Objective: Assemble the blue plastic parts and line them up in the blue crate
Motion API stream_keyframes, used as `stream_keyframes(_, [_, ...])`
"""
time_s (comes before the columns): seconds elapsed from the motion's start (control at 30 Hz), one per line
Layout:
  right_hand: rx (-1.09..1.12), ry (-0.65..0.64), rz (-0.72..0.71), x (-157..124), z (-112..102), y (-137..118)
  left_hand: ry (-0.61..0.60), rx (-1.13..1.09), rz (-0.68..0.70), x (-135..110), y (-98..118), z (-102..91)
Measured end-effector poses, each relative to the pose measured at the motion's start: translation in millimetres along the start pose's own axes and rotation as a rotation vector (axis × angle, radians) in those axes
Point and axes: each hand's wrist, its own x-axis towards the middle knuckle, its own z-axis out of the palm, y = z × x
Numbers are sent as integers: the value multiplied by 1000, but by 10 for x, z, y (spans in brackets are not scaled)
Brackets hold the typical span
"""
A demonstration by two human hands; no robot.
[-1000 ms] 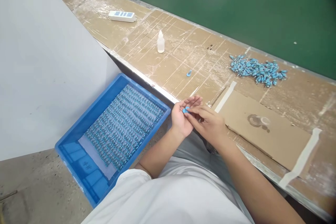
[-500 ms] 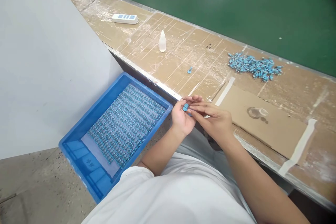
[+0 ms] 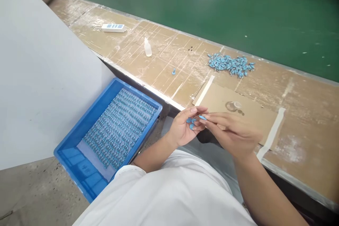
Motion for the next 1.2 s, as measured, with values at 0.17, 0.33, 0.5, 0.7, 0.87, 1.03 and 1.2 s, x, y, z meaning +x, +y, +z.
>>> stream_keyframes(0.17, [600,-19,747,48,16,-123,-23,139,91,38,-106,41])
stream_keyframes(0.33, [770,-66,917,81,4,-54,39,207,148,72,-144,37])
stream_keyframes(0.5, [807,-85,923,97,47,-6,98,346,242,91,-172,27])
stream_keyframes(0.7, [794,-216,959,203,234,39,139,306,380,104,-117,-74])
stream_keyframes(0.87, [360,-16,783,478,569,479,261,159,479,124,88,-150])
stream_keyframes(1.03, [-298,-82,346,1052,957,1211,324,33,501,136,255,-294])
stream_keyframes(1.2, [-532,-204,188,1379,1202,1548,402,-16,376,124,322,-473])
